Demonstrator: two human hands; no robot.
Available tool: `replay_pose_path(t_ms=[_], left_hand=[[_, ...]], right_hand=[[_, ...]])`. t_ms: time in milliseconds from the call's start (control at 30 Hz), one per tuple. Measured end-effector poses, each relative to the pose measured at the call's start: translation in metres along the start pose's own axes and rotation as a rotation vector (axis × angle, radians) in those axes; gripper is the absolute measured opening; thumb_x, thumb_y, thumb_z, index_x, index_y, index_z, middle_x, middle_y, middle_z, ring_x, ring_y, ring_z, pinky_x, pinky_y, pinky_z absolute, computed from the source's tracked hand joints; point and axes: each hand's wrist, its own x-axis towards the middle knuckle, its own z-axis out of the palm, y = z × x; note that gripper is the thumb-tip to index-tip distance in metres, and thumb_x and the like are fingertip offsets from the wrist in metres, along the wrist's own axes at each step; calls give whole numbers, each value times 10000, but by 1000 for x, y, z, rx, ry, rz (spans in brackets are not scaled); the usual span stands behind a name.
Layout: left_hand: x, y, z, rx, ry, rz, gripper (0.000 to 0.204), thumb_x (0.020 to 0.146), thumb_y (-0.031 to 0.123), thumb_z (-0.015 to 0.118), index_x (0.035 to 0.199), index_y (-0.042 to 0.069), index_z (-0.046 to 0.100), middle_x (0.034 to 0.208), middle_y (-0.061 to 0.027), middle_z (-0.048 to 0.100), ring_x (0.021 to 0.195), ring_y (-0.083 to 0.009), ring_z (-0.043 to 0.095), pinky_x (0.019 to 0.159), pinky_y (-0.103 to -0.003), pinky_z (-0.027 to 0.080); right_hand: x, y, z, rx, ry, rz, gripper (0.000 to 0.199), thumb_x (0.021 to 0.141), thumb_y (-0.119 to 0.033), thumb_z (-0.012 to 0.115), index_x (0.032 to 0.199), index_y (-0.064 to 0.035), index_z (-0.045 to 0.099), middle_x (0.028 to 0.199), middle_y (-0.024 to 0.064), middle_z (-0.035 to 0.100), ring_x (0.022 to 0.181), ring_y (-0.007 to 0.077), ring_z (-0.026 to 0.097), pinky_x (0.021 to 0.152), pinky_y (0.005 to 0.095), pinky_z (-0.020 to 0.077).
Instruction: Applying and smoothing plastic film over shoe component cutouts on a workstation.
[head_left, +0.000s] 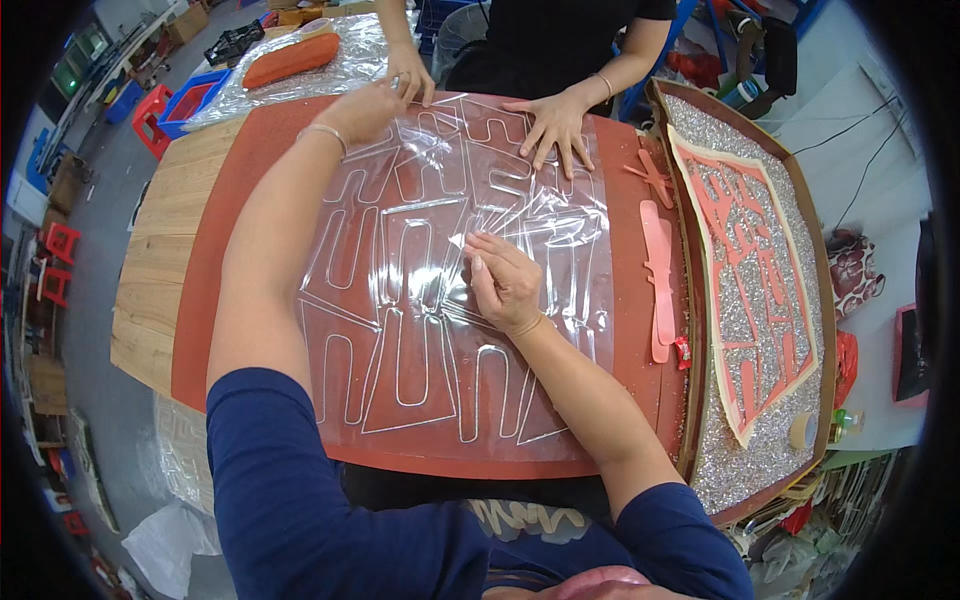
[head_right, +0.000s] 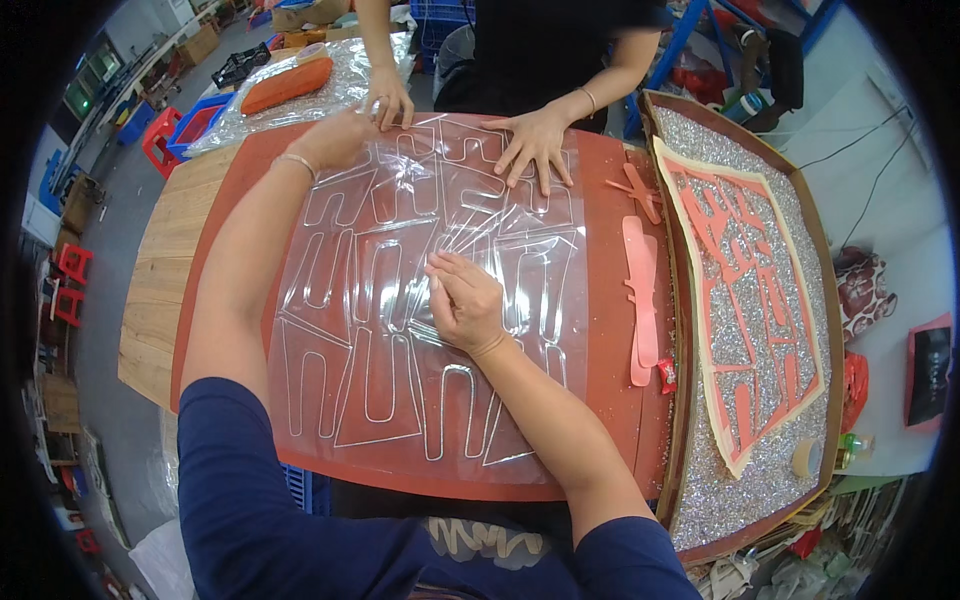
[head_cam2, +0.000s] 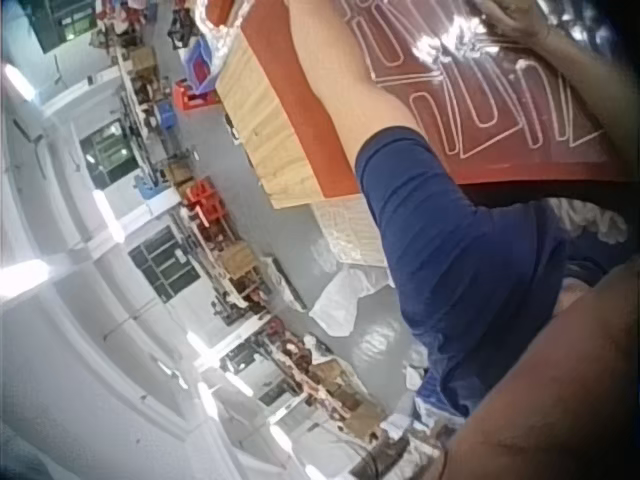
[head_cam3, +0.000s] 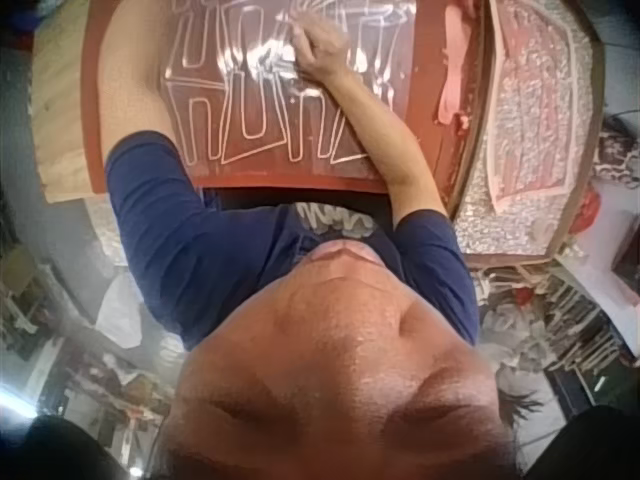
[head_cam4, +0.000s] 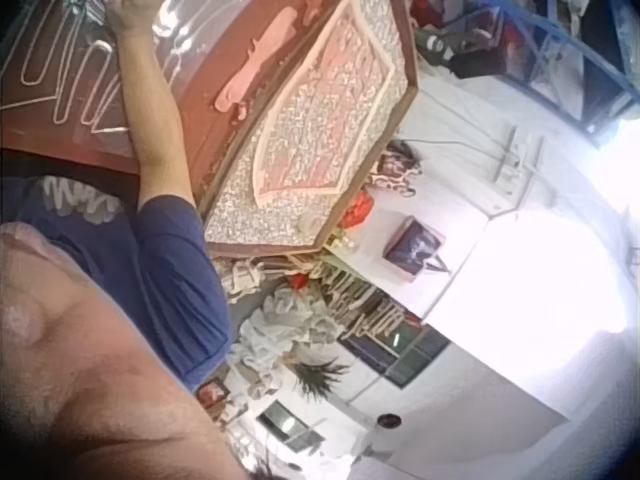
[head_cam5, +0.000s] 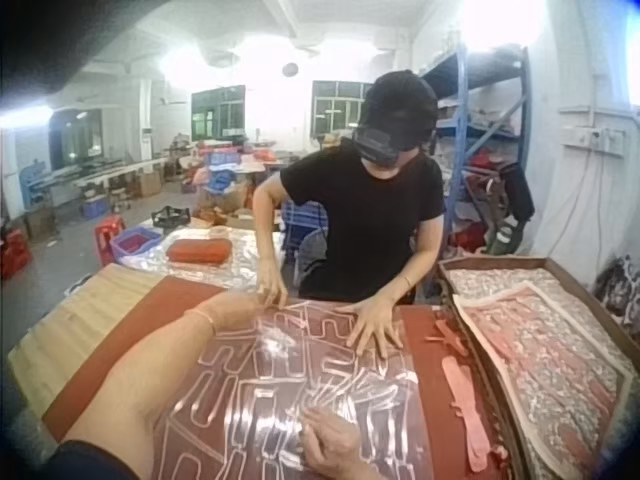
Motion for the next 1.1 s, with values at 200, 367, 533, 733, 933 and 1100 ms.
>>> replay_pose_path(t_ms=[200,367,533,733,933,1100], left_hand=[[27,-21,16,-222,-285,-320,233,831,62,575,1063,69,596,1080,-169,613,945,-323,634,808,-429,508],[-1,-14,52,13,-138,-171,215,876,158,542,1065,71,596,1125,-143,603,1083,-273,578,892,-433,475],[-31,22,85,-56,-13,-318,235,904,186,487,1081,76,596,1164,-126,590,1107,-274,566,927,-414,464],[-35,77,47,-233,-63,-743,260,903,152,464,1094,63,617,1159,-159,598,1109,-328,568,862,-516,498],[-83,129,3,-212,-110,-813,267,886,154,498,1081,25,627,1050,-157,656,938,-323,655,810,-486,528],[-165,176,-91,-386,-184,-748,264,833,74,549,1075,-29,569,1065,-206,616,945,-375,633,767,-422,541]], right_hand=[[-2,4,-1,67,5,59,145,738,3,567,838,28,669,903,165,686,887,303,673,829,372,535],[2,0,-1,46,7,21,116,745,3,573,815,19,664,890,152,687,868,295,676,810,368,542],[3,-3,1,-34,-48,-27,127,745,-13,598,849,-1,668,907,140,686,854,283,675,776,352,548],[-10,-9,3,-256,-264,-17,138,825,-57,601,930,-31,687,937,144,685,870,260,676,754,327,541],[-42,-11,-67,87,-155,603,218,918,-158,562,1052,-37,685,988,88,701,894,117,639,792,263,496],[-60,-76,-112,213,-126,583,214,922,-117,545,1024,7,686,977,76,698,924,120,619,859,263,464]])
